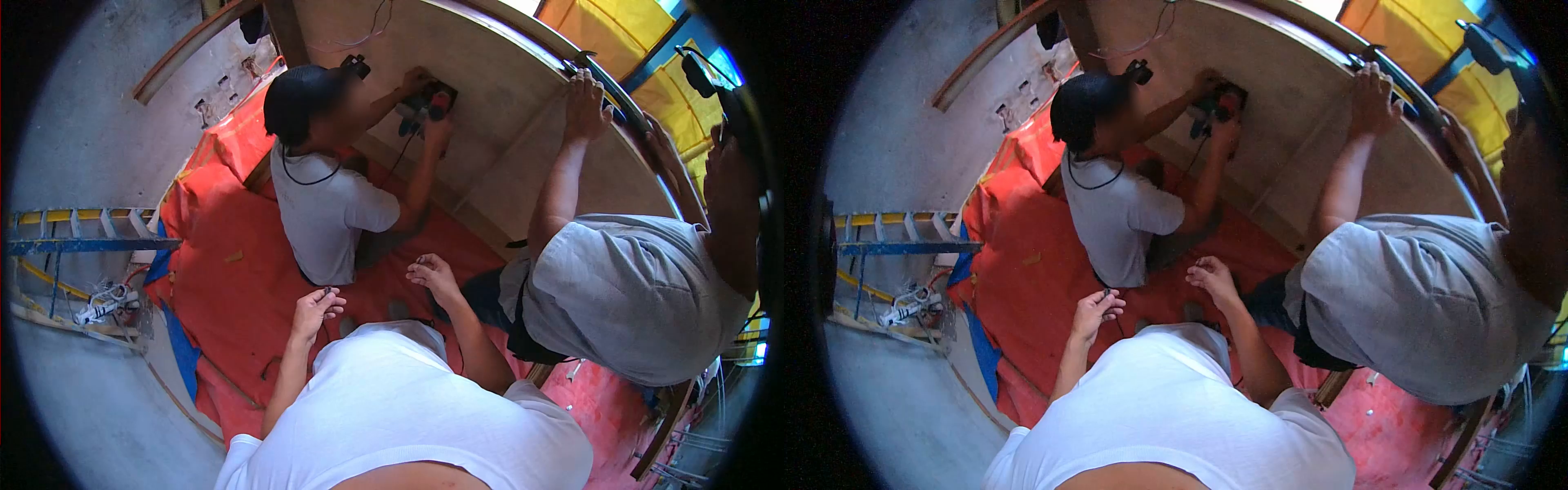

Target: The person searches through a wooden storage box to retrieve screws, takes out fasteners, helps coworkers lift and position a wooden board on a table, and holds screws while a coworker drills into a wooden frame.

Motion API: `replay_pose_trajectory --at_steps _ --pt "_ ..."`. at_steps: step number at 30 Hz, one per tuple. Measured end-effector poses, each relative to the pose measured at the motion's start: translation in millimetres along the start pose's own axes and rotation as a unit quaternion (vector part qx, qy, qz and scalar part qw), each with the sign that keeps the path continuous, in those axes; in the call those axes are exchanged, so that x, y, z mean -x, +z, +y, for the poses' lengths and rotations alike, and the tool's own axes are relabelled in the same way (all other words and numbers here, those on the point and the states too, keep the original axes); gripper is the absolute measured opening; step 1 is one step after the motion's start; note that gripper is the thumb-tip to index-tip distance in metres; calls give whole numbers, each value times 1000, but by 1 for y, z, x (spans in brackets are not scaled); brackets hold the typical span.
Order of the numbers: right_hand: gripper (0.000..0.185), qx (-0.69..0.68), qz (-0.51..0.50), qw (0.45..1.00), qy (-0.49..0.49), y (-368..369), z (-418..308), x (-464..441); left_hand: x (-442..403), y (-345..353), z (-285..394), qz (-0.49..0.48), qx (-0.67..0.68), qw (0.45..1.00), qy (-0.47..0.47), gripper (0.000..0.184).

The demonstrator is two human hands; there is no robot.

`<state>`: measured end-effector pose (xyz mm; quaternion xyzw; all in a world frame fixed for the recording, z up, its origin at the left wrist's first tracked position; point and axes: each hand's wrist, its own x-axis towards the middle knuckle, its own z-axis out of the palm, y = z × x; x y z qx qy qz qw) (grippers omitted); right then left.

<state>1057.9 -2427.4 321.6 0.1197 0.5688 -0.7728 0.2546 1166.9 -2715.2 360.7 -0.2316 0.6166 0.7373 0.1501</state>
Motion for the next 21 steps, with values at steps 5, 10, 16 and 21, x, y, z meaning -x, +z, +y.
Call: replay_pose_trajectory --at_steps 5,10,16,21 --pt "15 -14 3 1000 -6 -1 7 2 4 -2 2 -4 -10 1000 1 27" --pt "16 -6 11 1000 2 0 7 9 5 -1 3 -3 -11 1000 -3 25" --pt "10 -2 2 1000 3 -2 7 9 3 0 3 -9 -11 1000 0 26" --pt "10 -12 -1 1000 -2 -1 4 9 2 0 3 -13 -9 1000 1 26"
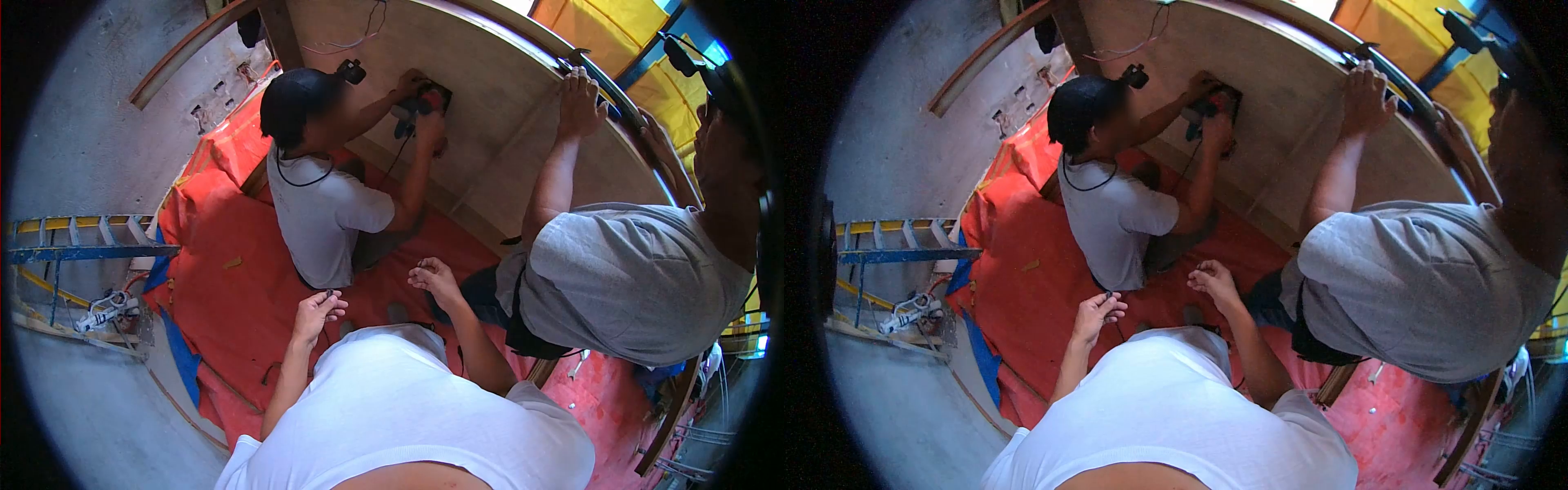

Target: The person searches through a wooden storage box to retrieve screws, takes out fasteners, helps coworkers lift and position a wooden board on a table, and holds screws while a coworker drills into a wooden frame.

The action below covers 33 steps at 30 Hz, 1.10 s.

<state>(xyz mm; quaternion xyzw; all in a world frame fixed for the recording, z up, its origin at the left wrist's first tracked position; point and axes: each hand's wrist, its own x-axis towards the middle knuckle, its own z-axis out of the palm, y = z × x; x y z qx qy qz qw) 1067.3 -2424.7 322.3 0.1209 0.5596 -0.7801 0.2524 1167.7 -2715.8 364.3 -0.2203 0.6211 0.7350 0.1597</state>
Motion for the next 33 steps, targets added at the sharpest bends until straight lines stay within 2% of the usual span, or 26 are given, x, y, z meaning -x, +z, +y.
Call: replay_pose_trajectory --at_steps 33 --pt "13 9 12 1000 11 -4 3 -4 -1 5 -7 11 15 1000 -6 25"
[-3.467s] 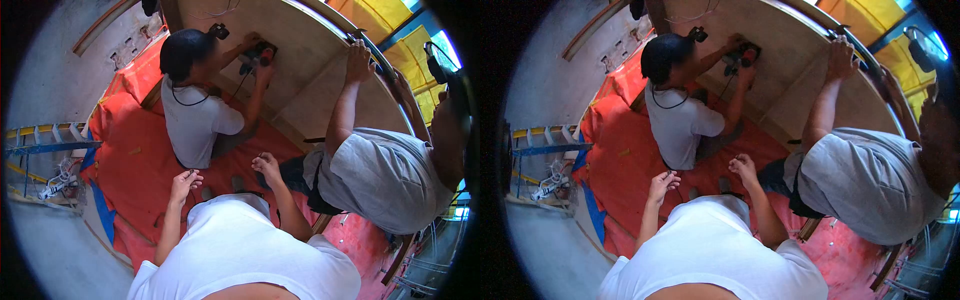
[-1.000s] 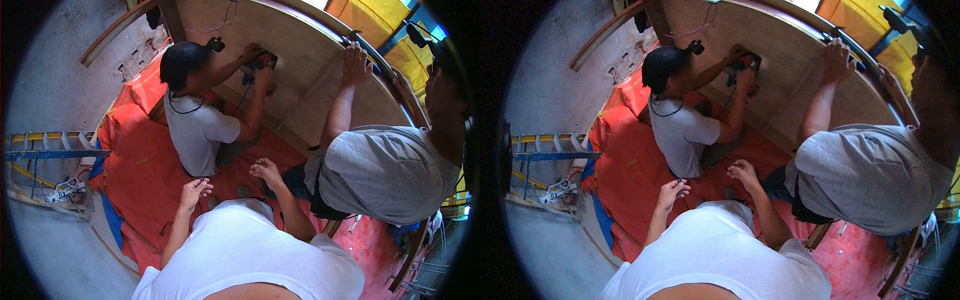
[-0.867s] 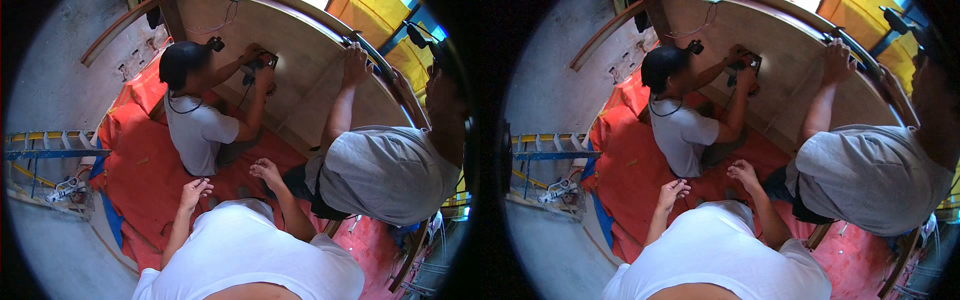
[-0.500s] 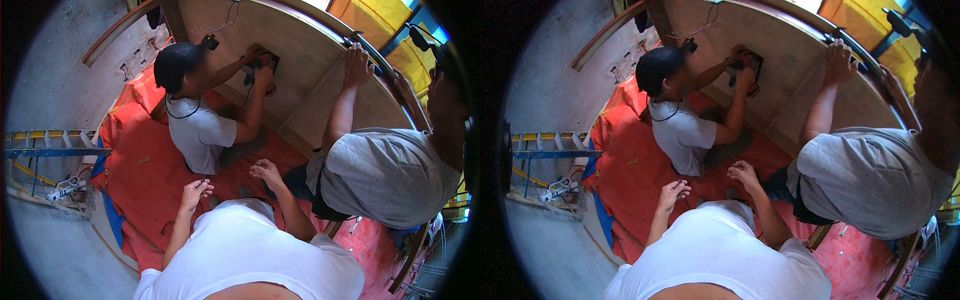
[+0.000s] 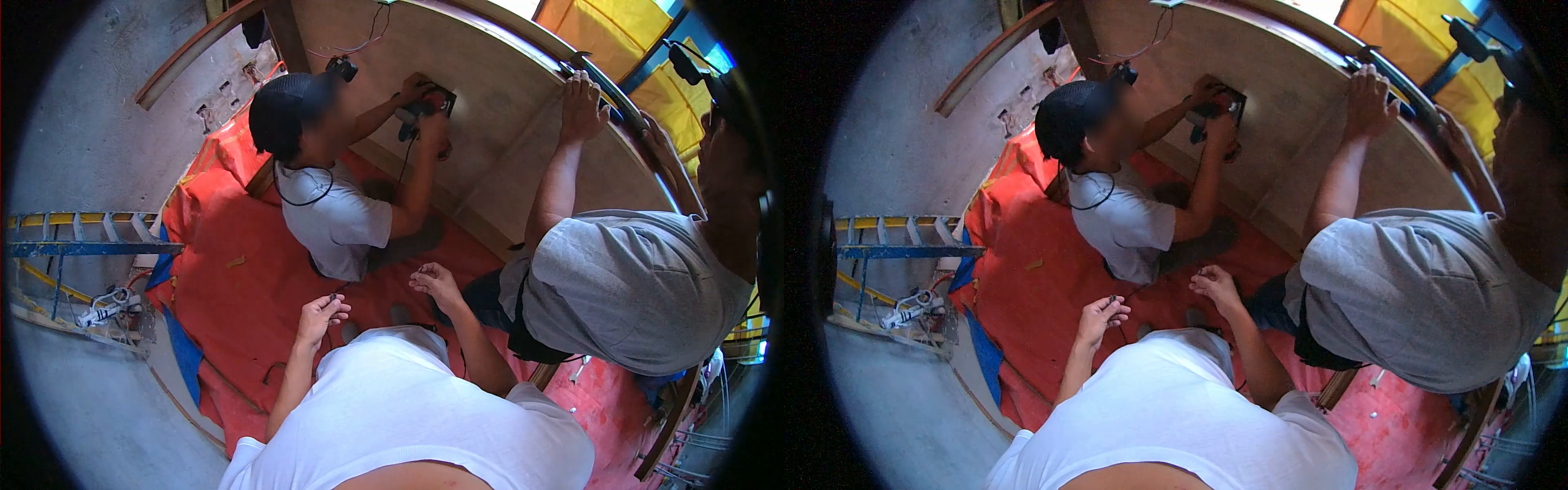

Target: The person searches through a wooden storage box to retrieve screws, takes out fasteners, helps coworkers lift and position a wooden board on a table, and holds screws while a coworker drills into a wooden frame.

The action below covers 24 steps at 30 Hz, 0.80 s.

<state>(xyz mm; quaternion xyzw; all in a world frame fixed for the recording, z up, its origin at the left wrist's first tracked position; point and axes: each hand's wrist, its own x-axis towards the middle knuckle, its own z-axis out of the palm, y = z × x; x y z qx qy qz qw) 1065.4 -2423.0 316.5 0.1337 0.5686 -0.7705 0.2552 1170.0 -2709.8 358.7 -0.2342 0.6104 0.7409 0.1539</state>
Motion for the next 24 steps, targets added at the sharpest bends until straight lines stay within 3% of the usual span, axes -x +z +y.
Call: replay_pose_trajectory --at_steps 24 --pt "13 12 -26 1000 -7 -9 9 -9 0 1 0 1 -5 1000 -2 26"
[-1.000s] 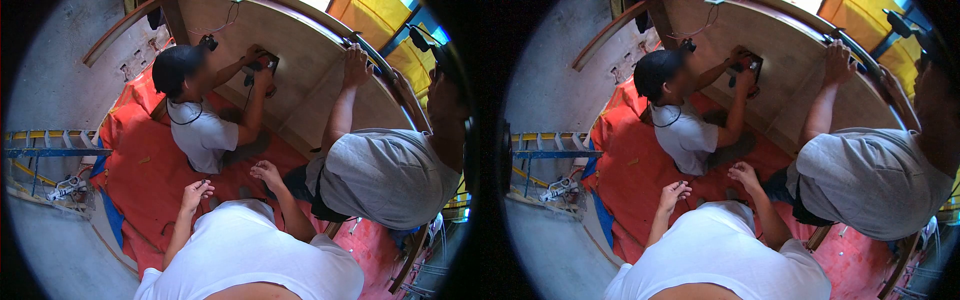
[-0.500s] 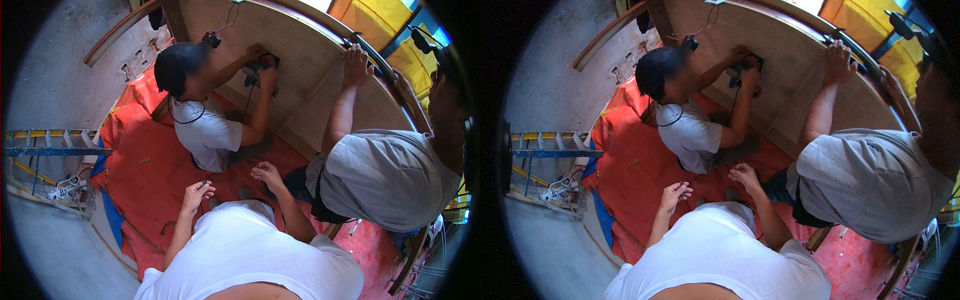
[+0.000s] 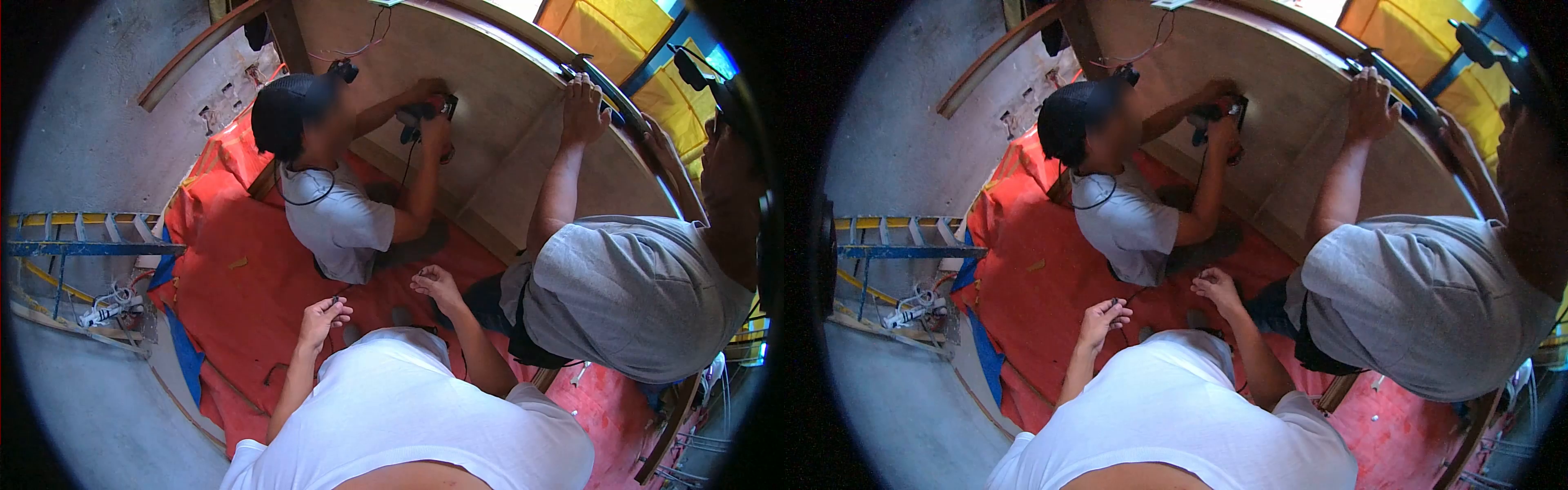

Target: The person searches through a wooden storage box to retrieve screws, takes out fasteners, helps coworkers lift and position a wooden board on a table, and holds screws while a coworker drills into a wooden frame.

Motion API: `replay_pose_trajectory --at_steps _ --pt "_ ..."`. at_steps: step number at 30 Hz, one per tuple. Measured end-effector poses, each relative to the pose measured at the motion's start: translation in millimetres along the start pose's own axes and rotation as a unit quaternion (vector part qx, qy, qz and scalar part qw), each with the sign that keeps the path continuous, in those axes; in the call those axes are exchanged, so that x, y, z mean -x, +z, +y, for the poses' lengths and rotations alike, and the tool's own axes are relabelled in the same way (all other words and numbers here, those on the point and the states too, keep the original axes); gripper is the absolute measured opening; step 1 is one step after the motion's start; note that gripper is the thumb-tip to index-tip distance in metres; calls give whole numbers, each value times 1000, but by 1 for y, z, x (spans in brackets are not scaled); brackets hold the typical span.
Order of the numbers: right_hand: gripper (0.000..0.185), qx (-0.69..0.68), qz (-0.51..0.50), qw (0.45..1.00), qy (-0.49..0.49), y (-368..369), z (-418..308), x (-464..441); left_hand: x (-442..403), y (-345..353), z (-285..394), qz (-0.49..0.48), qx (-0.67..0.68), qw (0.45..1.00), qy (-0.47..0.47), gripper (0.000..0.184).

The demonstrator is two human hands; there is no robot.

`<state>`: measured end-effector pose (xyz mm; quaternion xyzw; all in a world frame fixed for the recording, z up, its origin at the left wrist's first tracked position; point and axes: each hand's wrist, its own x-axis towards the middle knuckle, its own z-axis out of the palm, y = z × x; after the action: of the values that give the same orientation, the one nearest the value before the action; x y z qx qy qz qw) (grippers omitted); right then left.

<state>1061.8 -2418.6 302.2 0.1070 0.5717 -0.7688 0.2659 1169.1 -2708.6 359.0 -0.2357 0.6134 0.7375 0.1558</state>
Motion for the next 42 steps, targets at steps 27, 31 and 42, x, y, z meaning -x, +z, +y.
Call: replay_pose_trajectory --at_steps 27,31,42 --pt "12 21 -2 1000 -5 2 -4 3 -2 -3 -4 1 3 1000 -3 25" --pt "12 8 -9 1000 -5 2 -5 1 -3 -3 -3 1 -1 1000 -2 26" --pt "15 15 4 1000 -12 5 -6 0 -5 -4 -3 0 -8 1000 1 25"
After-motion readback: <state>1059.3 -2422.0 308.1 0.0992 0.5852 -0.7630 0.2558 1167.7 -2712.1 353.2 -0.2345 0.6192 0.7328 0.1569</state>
